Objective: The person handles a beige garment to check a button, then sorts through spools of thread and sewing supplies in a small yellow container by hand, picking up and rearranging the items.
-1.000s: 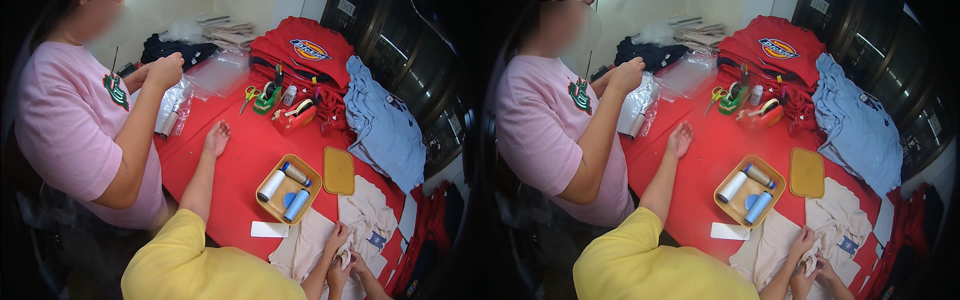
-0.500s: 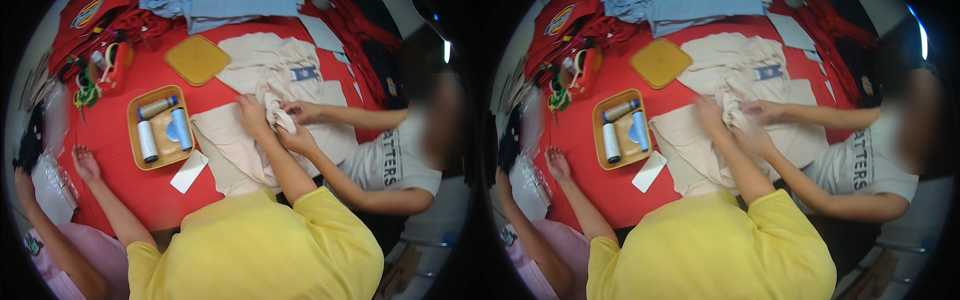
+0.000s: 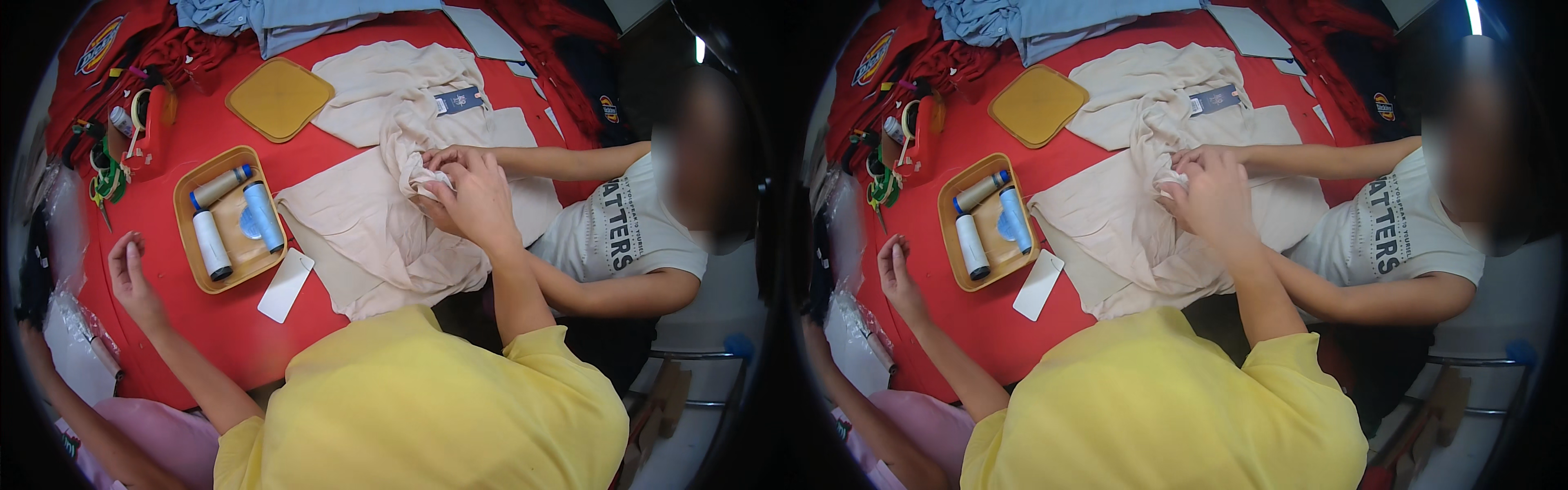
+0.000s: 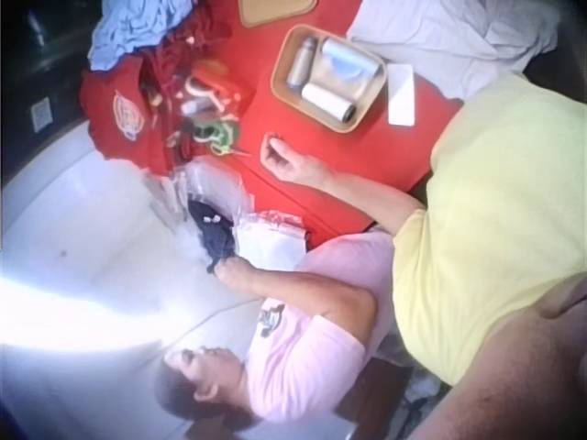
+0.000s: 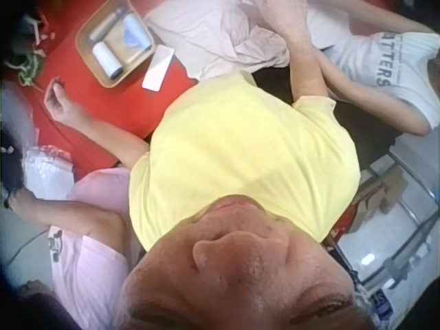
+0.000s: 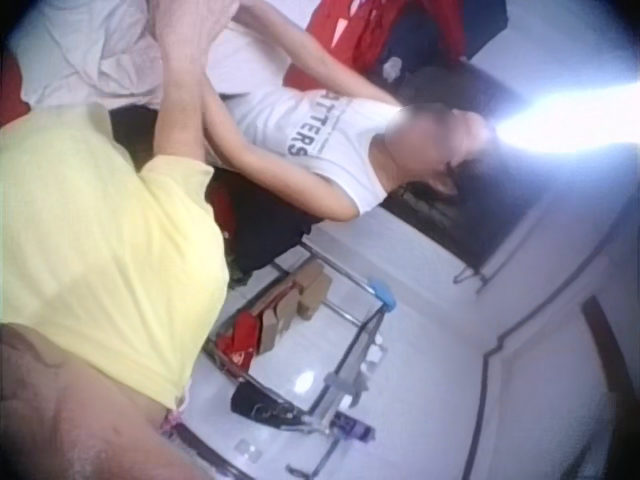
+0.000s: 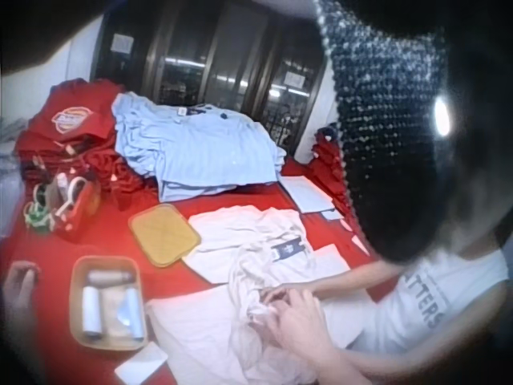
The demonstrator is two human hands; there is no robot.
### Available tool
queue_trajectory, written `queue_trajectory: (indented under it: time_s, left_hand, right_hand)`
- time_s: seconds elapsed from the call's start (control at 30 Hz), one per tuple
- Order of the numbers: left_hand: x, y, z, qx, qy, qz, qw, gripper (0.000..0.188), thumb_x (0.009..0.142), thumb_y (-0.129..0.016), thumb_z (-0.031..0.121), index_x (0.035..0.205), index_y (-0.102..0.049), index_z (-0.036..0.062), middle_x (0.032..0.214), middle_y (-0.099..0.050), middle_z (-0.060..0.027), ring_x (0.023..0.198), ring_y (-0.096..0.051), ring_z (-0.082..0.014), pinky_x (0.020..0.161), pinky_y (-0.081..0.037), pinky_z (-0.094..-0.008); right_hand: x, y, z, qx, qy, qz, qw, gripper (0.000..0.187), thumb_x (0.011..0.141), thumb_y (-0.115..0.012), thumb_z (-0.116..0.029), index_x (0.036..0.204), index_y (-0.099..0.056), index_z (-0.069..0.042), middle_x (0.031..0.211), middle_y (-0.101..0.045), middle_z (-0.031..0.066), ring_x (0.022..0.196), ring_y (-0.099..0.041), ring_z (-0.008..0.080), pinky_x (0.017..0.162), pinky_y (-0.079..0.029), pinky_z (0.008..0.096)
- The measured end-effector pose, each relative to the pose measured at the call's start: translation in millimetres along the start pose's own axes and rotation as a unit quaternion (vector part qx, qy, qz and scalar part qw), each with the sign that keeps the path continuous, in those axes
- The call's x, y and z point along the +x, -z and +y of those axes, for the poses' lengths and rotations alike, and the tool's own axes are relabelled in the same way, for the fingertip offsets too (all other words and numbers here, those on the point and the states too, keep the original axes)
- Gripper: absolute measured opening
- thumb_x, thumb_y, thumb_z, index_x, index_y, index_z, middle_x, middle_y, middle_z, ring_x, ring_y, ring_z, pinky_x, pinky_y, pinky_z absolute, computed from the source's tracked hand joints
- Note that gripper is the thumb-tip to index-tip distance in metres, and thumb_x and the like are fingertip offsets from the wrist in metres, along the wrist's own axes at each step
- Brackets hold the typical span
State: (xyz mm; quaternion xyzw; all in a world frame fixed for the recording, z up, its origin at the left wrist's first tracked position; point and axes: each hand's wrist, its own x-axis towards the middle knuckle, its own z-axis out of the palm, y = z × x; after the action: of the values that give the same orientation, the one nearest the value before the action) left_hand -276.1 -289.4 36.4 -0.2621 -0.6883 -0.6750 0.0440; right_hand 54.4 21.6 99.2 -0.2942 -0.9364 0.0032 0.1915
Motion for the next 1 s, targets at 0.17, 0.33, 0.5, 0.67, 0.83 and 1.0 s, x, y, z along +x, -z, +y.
queue_trajectory:
  time_s: [0.17, 0.33, 0.5, 0.67, 0.83, 1.0]
  left_hand:
    - [-25, -79, 48, -0.003, -0.067, -0.181, 0.981, 0.012, 0.088, -0.056, 0.003, 0.099, -0.059, -0.0022, 0.1, -0.06, -0.0096, 0.098, -0.057, -0.0176, 0.086, -0.045, -0.0291]
    - [-44, -132, 72, 0.027, -0.109, -0.337, 0.935, 0.013, 0.083, -0.061, 0.004, 0.095, -0.062, 0.001, 0.097, -0.06, -0.0102, 0.094, -0.058, -0.0234, 0.084, -0.045, -0.0317]
    - [-65, -179, 68, 0.055, -0.207, -0.443, 0.871, 0.018, 0.082, -0.061, 0.006, 0.101, -0.062, 0.0058, 0.097, -0.058, -0.0092, 0.092, -0.057, -0.0265, 0.081, -0.046, -0.034]
    - [-91, -239, 60, 0.065, -0.245, -0.426, 0.868, 0.031, 0.078, -0.063, 0.005, 0.108, -0.059, 0.0107, 0.097, -0.056, -0.0084, 0.088, -0.058, -0.028, 0.078, -0.046, -0.0382]
    - [-91, -272, 61, 0.144, -0.285, -0.411, 0.854, 0.042, 0.073, -0.067, 0.009, 0.113, -0.054, 0.0116, 0.096, -0.054, -0.0101, 0.084, -0.057, -0.0285, 0.076, -0.045, -0.0392]
    - [-73, -281, 58, 0.109, -0.349, -0.355, 0.861, 0.039, 0.071, -0.069, 0.013, 0.108, -0.056, 0.0094, 0.098, -0.053, -0.0117, 0.088, -0.054, -0.0284, 0.072, -0.043, -0.0365]
  right_hand:
    - [2, -7, 16, -0.016, 0.035, -0.061, 0.997, 0.031, 0.069, -0.075, -0.029, 0.081, -0.068, -0.001, 0.089, -0.062, 0.007, 0.094, -0.055, 0.0268, 0.078, -0.042, 0.0413]
    - [13, -3, 26, 0.014, 0.138, -0.076, 0.987, 0.023, 0.067, -0.075, -0.024, 0.07, -0.066, -0.003, 0.084, -0.062, 0.0098, 0.082, -0.059, 0.0287, 0.071, -0.046, 0.0406]
    - [32, 12, 16, 0.078, 0.042, -0.128, 0.988, 0.016, 0.076, -0.066, -0.015, 0.081, -0.06, -0.001, 0.075, -0.062, 0.0116, 0.071, -0.061, 0.0228, 0.066, -0.047, 0.0338]
    - [43, 6, 19, 0.187, 0.083, -0.036, 0.978, 0.014, 0.084, -0.062, -0.011, 0.09, -0.057, 0.0, 0.072, -0.059, 0.0052, 0.067, -0.054, 0.0105, 0.061, -0.045, 0.026]
    - [68, 3, 14, 0.354, -0.076, -0.074, 0.929, 0.011, 0.088, -0.06, -0.008, 0.091, -0.056, 0.001, 0.082, -0.06, 0.0014, 0.071, -0.053, 0.006, 0.062, -0.044, 0.0235]
    - [78, 5, 17, 0.523, -0.152, -0.098, 0.833, 0.012, 0.088, -0.062, -0.007, 0.096, -0.059, 0.001, 0.088, -0.061, 0.0042, 0.076, -0.057, 0.0079, 0.06, -0.047, 0.0214]
